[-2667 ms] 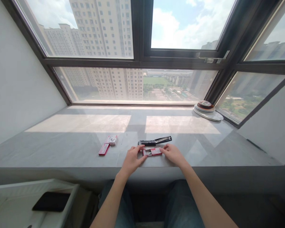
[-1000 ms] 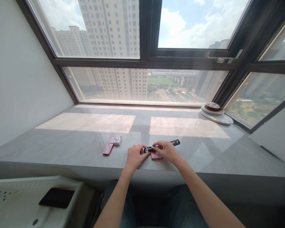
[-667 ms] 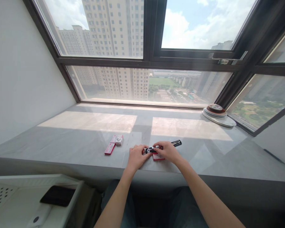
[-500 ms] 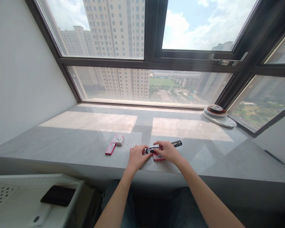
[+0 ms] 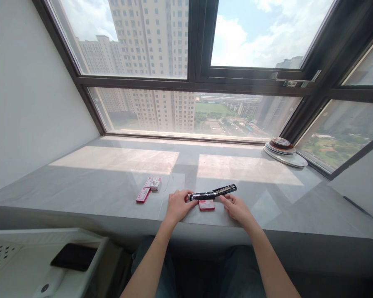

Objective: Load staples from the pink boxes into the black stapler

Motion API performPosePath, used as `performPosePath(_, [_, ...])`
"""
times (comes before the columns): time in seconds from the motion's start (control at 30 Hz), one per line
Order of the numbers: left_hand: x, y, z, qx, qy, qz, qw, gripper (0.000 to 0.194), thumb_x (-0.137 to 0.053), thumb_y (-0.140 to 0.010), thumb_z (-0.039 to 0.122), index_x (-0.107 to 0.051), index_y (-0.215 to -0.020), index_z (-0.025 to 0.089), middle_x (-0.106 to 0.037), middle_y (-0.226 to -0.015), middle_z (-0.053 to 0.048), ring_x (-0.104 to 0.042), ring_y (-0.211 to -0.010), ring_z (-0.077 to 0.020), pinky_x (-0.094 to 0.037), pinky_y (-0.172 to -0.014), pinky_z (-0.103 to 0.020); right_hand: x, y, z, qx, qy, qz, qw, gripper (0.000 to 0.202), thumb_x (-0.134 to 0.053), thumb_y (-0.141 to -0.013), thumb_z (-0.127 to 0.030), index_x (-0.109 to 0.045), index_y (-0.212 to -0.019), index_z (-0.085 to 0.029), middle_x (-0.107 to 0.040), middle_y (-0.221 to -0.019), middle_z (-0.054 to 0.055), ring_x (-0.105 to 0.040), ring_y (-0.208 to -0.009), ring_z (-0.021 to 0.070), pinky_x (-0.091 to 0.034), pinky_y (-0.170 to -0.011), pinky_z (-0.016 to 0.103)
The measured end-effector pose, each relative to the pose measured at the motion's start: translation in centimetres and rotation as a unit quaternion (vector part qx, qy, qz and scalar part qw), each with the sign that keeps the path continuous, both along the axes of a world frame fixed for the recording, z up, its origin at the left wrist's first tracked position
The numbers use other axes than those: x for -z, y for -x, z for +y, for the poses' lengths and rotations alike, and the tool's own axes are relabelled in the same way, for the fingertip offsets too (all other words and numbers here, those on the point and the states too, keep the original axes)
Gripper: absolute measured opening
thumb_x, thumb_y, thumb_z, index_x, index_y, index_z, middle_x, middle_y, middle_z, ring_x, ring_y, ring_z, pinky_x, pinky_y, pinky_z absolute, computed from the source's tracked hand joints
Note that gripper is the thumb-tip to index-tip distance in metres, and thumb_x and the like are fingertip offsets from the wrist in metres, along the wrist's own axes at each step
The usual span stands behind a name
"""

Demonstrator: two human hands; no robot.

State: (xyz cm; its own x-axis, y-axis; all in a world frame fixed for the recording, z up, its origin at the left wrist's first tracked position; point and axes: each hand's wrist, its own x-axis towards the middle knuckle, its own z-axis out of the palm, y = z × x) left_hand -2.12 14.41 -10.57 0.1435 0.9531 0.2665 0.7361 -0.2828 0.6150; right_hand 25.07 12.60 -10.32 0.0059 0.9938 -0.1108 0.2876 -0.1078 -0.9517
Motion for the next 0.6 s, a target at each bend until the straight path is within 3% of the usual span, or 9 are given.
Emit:
performPosePath(0.07, [-0.1, 0.0, 0.0, 0.004, 0.011, -0.001, 1.000, 0.035, -0.067, -0.081, 0.056, -0.072, -0.107, 0.032, -0.065, -0.080, 0.001, -0.059, -0.086, -0.0221, -0.034, -0.081, -0.033, -0.4, -1.9, 0.5, 0.033, 0.038, 0.060, 0.997, 0.056, -0.055, -0.086, -0.069, -0.062, -0.112, -0.020, -0.056, -0.066, -0.003, -0.033, -0.040, 0.0074, -0.017, -0.038, 0.021])
performPosePath(0.17, [-0.4, -0.1, 0.0, 0.006, 0.021, -0.001, 1.000, 0.035, -0.067, -0.081, 0.057, -0.072, -0.106, 0.033, -0.065, -0.079, 0.001, -0.059, -0.085, -0.0219, -0.034, -0.080, -0.034, -2.6, -2.3, 2.0, 0.006, -0.019, 0.095, 0.995, 0.057, -0.059, -0.085, -0.067, -0.060, -0.120, -0.023, -0.057, -0.075, -0.002, -0.033, -0.043, 0.0063, -0.019, -0.040, 0.021])
performPosePath(0.33, [-0.5, -0.1, 0.0, 0.002, 0.021, 0.001, 1.000, 0.036, -0.067, -0.079, 0.058, -0.072, -0.103, 0.032, -0.065, -0.078, 0.001, -0.059, -0.086, -0.0225, -0.034, -0.082, -0.034, -5.9, 2.0, 4.3, -0.107, -0.165, -0.055, 0.979, 0.046, -0.069, -0.081, -0.061, -0.069, -0.101, -0.020, -0.046, -0.061, -0.005, -0.038, -0.055, 0.0103, -0.029, -0.051, 0.024])
performPosePath(0.43, [-0.6, -0.1, 0.0, 0.001, 0.021, 0.007, 1.000, 0.037, -0.067, -0.079, 0.059, -0.072, -0.104, 0.031, -0.065, -0.078, 0.001, -0.059, -0.086, -0.0228, -0.034, -0.081, -0.034, -5.8, 4.4, 4.8, -0.145, -0.198, -0.147, 0.958, 0.038, -0.069, -0.081, -0.056, -0.070, -0.095, -0.021, -0.043, -0.059, -0.006, -0.039, -0.056, 0.0108, -0.028, -0.053, 0.024])
performPosePath(0.6, [-0.5, -0.1, 0.1, 0.000, 0.019, 0.014, 1.000, 0.035, -0.065, -0.082, 0.058, -0.071, -0.102, 0.031, -0.065, -0.077, 0.001, -0.060, -0.087, -0.0232, -0.034, -0.080, -0.034, -5.0, 6.3, 4.6, -0.170, -0.207, -0.256, 0.929, 0.029, -0.073, -0.078, -0.047, -0.069, -0.091, -0.021, -0.051, -0.062, -0.005, -0.045, -0.058, 0.0117, -0.025, -0.054, 0.024])
